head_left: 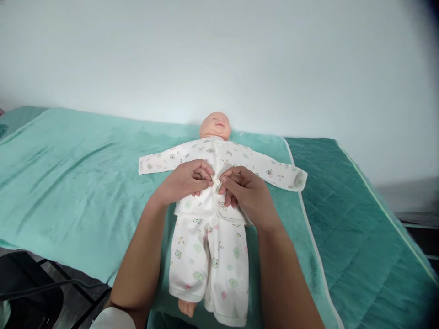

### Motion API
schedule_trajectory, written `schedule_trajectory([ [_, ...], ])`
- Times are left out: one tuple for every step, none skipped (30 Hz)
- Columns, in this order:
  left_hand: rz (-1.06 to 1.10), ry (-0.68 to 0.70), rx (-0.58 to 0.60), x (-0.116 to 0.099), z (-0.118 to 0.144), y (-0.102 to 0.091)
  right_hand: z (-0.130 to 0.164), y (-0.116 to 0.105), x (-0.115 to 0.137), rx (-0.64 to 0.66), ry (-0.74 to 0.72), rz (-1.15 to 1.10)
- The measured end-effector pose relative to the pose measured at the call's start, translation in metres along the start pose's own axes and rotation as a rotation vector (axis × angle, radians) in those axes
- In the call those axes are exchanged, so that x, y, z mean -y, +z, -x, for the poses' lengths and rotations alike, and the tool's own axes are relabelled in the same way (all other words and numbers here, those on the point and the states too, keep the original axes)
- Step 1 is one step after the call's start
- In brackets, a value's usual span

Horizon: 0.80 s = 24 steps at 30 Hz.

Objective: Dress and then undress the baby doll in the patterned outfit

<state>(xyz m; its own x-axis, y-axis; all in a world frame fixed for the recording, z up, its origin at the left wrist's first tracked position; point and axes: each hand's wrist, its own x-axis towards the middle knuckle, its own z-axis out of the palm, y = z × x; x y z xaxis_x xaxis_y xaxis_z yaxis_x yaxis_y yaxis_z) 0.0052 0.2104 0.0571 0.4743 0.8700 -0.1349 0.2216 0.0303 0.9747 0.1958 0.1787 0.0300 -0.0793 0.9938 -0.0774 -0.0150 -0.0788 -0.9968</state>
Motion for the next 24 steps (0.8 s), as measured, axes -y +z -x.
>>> schedule_trajectory([
  [0.005,0.002,0.004,0.0,0.0,-0.001,0.0,0.0,0.0,-0.002,0.0,-0.012],
  [0.008,0.006,0.009,0.001,0.0,-0.001,0.0,0.0,0.0,-0.004,0.004,-0.019],
  [0.009,0.011,0.011,0.001,0.0,-0.001,0.0,0.0,0.0,-0.009,0.01,-0.021],
  [0.005,0.015,0.012,0.001,0.0,-0.001,0.0,0.0,0.0,-0.016,0.018,-0.017],
  [-0.005,0.016,0.011,0.0,0.0,-0.001,0.0,0.001,0.0,-0.023,0.025,-0.007],
  [-0.024,0.013,0.009,0.0,0.0,-0.001,0.0,0.001,0.0,-0.031,0.028,0.008],
  [-0.05,0.007,0.008,0.0,0.0,-0.001,0.0,0.002,-0.001,-0.037,0.027,0.028],
  [-0.081,0.001,0.01,-0.001,0.001,-0.001,0.001,0.002,-0.001,-0.041,0.023,0.05],
  [-0.113,-0.002,0.012,-0.002,0.001,0.0,0.001,0.002,-0.001,-0.04,0.017,0.075],
  [-0.142,-0.002,0.014,-0.003,0.002,0.0,0.001,0.003,-0.001,-0.035,0.01,0.101],
  [-0.164,0.002,0.016,-0.003,0.002,0.0,0.001,0.003,0.0,-0.026,0.001,0.127],
  [-0.179,0.006,0.016,-0.004,0.002,0.0,0.002,0.003,0.0,-0.013,-0.008,0.152],
  [-0.187,0.009,0.015,-0.005,0.003,-0.001,0.002,0.003,0.0,-0.001,-0.018,0.172],
  [-0.192,0.01,0.013,-0.006,0.003,-0.001,0.003,0.003,0.0,0.008,-0.026,0.185],
  [-0.195,0.011,0.012,-0.006,0.004,-0.001,0.003,0.002,0.0,0.012,-0.032,0.192],
  [-0.195,0.011,0.012,-0.007,0.004,0.0,0.003,0.002,0.0,0.014,-0.037,0.193],
  [-0.191,0.011,0.013,-0.007,0.004,0.0,0.003,0.002,0.0,0.015,-0.037,0.187],
  [-0.184,0.012,0.014,-0.006,0.004,0.0,0.004,0.002,-0.001,0.018,-0.033,0.174],
  [-0.172,0.015,0.009,-0.005,0.004,0.0,0.004,0.002,-0.001,0.022,-0.029,0.153],
  [-0.155,0.025,-0.016,-0.003,0.003,0.0,0.004,0.001,-0.002,0.02,-0.032,0.124],
  [-0.142,0.044,-0.068,-0.001,0.001,0.0,0.003,0.001,-0.003,0.006,-0.048,0.085],
  [-0.144,0.077,-0.15,0.003,-0.001,-0.001,0.003,0.001,-0.003,-0.028,-0.083,0.04],
  [-0.163,0.124,-0.256,0.006,-0.003,-0.001,0.002,0.002,-0.004,-0.083,-0.136,-0.007],
  [-0.203,0.183,-0.369,0.01,-0.007,-0.001,0.001,0.002,-0.005,-0.152,-0.202,-0.044],
])
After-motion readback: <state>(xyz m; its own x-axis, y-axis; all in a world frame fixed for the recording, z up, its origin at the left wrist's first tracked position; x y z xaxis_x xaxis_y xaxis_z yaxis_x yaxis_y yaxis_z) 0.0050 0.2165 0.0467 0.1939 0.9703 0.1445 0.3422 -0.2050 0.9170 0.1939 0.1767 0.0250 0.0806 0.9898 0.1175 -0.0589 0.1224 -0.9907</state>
